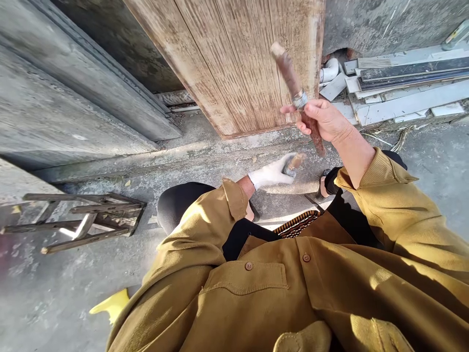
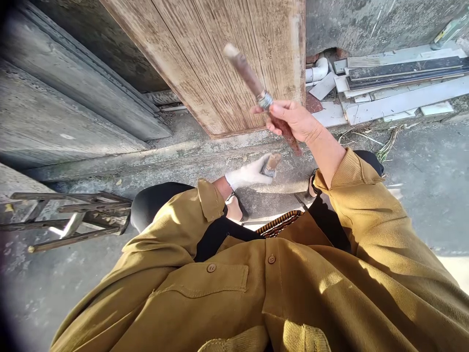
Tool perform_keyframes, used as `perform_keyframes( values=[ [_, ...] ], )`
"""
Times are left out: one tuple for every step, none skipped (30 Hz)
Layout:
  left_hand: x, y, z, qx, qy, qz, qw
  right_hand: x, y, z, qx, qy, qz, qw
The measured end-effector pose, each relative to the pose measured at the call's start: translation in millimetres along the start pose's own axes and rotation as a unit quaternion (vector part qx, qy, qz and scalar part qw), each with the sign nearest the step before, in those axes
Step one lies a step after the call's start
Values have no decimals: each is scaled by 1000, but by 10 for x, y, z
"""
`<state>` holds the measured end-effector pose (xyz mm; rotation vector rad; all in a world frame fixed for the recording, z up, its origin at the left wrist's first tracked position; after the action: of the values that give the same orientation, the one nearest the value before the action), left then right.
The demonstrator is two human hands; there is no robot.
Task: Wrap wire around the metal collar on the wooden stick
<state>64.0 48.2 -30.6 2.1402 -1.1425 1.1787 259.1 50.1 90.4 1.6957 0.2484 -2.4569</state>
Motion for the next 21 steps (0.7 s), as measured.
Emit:
perform_keyframes(
  values=[
    [2, -5, -15, 20, -10, 4, 1000, -19, -8, -25, 28, -35, -4, 999],
    [8, -7, -29, 30, -18, 7, 999, -37, -18, -55, 59, -63, -4, 996],
    [17, -4, -50, 38, -25, 8, 999, -54, -28, -89, 95, -86, -1, 992],
    [30, 4, -84, 54, -33, 6, 998, -72, -38, -123, 130, -105, 1, 986],
    [45, 16, -125, 73, -42, 4, 996, -90, -47, -155, 161, -123, 0, 979],
    [66, 30, -168, 92, -53, 6, 994, -112, -53, -183, 187, -142, -7, 972],
    [91, 44, -210, 109, -68, 12, 992, -130, -57, -203, 202, -158, -13, 966],
    [121, 56, -246, 121, -86, 22, 989, -144, -60, -214, 210, -174, -16, 962],
    [153, 65, -278, 130, -107, 33, 985, -154, -59, -219, 215, -187, -18, 958],
    [186, 71, -303, 131, -127, 45, 982, -159, -54, -217, 217, -197, -17, 956],
    [217, 72, -316, 121, -146, 55, 980, -161, -48, -211, 219, -205, -14, 954],
    [243, 69, -321, 102, -164, 60, 979, -160, -42, -199, 217, -209, -12, 953],
    [266, 66, -323, 78, -179, 59, 979, -157, -37, -182, 212, -210, -9, 954],
    [287, 65, -325, 53, -191, 58, 978, -154, -35, -164, 207, -207, -8, 956],
    [308, 66, -328, 30, -199, 57, 978, -149, -35, -148, 202, -201, -8, 959],
    [331, 71, -337, 12, -202, 61, 978, -142, -39, -135, 198, -193, -7, 961],
    [357, 79, -354, 4, -199, 70, 978, -134, -46, -130, 198, -185, -7, 963],
    [386, 91, -379, 4, -192, 83, 978, -125, -56, -131, 199, -177, -6, 964],
    [413, 105, -409, 6, -186, 96, 978, -115, -69, -140, 204, -168, -5, 964],
    [434, 122, -442, 10, -181, 103, 978, -105, -84, -156, 212, -159, -3, 964],
    [450, 139, -476, 13, -175, 105, 979, -92, -101, -180, 222, -147, -1, 964]
  ],
)
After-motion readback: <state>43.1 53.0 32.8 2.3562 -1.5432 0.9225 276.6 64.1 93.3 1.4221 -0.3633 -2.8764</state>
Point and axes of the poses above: each hand's wrist, its own y-axis away from the middle knuckle, its own z-axis out of the palm, x = y × z, the point moved 4 cm from there along -y, towards the middle knuckle, and after that the axes turned 7 degrees about -y, right-handed, at the moved point
